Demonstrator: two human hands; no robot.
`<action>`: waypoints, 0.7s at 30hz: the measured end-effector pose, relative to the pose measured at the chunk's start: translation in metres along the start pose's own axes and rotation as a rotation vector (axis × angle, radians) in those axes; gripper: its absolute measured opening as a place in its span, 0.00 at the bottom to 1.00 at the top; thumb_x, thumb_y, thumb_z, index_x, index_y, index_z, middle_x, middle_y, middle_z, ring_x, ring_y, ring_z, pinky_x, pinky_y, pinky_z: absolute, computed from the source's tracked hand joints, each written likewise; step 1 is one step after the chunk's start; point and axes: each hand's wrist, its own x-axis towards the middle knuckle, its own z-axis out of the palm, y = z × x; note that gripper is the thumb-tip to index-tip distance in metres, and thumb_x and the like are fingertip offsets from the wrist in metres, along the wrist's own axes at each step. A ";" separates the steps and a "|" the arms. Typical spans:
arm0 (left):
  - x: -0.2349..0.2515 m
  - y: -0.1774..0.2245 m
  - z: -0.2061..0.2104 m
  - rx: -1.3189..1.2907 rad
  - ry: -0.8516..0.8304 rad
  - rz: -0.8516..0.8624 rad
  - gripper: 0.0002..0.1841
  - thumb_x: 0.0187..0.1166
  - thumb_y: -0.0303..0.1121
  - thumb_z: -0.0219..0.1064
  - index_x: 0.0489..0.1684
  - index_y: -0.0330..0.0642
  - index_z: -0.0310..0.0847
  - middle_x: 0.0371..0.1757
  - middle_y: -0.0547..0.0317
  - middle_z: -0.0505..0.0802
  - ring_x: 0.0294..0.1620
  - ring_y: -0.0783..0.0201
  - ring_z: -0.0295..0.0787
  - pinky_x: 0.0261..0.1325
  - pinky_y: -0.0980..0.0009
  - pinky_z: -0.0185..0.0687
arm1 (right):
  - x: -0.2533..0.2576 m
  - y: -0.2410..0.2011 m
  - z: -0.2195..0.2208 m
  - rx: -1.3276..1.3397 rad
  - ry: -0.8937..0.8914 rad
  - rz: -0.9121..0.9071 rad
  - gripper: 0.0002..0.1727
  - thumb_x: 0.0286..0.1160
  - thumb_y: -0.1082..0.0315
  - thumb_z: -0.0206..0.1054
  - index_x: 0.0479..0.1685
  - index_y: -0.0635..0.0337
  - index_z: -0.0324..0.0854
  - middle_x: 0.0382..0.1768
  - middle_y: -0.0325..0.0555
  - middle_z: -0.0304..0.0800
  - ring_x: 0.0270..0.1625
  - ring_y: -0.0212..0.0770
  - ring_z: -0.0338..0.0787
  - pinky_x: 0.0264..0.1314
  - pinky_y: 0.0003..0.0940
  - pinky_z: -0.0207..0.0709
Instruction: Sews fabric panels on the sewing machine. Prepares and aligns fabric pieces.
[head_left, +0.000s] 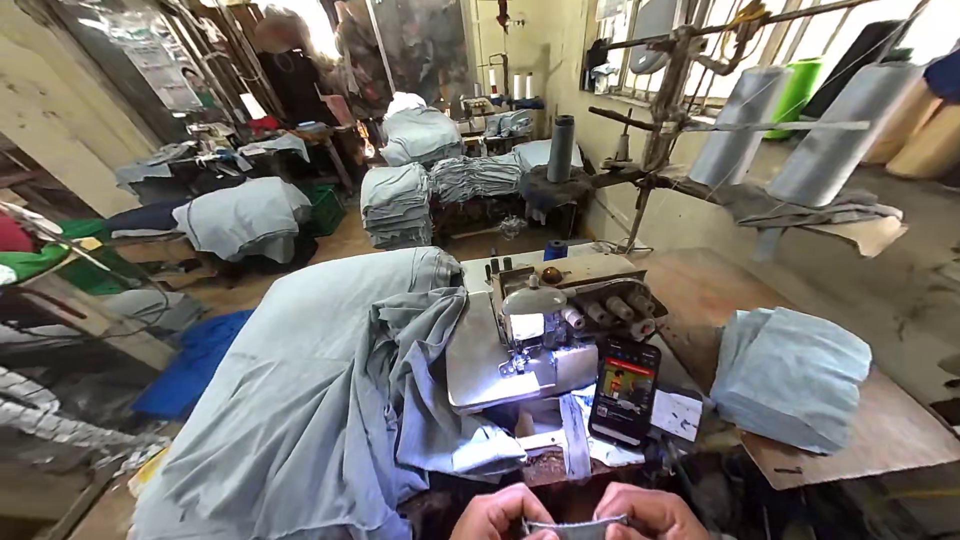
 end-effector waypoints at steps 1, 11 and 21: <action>-0.004 -0.003 0.000 -0.024 0.060 -0.009 0.05 0.79 0.27 0.70 0.39 0.33 0.88 0.41 0.59 0.92 0.41 0.73 0.89 0.46 0.72 0.87 | -0.003 0.002 0.003 0.033 0.043 0.026 0.10 0.79 0.60 0.72 0.41 0.56 0.93 0.41 0.30 0.94 0.45 0.22 0.90 0.51 0.23 0.86; -0.013 -0.005 0.023 -0.052 0.439 -0.100 0.03 0.75 0.24 0.73 0.38 0.34 0.86 0.30 0.59 0.92 0.26 0.70 0.88 0.31 0.72 0.88 | 0.000 -0.002 0.043 -0.106 0.428 0.156 0.03 0.74 0.74 0.74 0.40 0.62 0.92 0.34 0.35 0.97 0.36 0.25 0.94 0.44 0.26 0.90; -0.008 -0.004 0.042 0.116 0.374 0.039 0.11 0.83 0.19 0.60 0.53 0.27 0.88 0.52 0.49 0.93 0.43 0.66 0.95 0.48 0.68 0.95 | -0.008 0.002 0.054 -0.312 0.326 0.031 0.09 0.70 0.73 0.76 0.45 0.69 0.92 0.45 0.47 0.95 0.48 0.30 0.93 0.53 0.25 0.89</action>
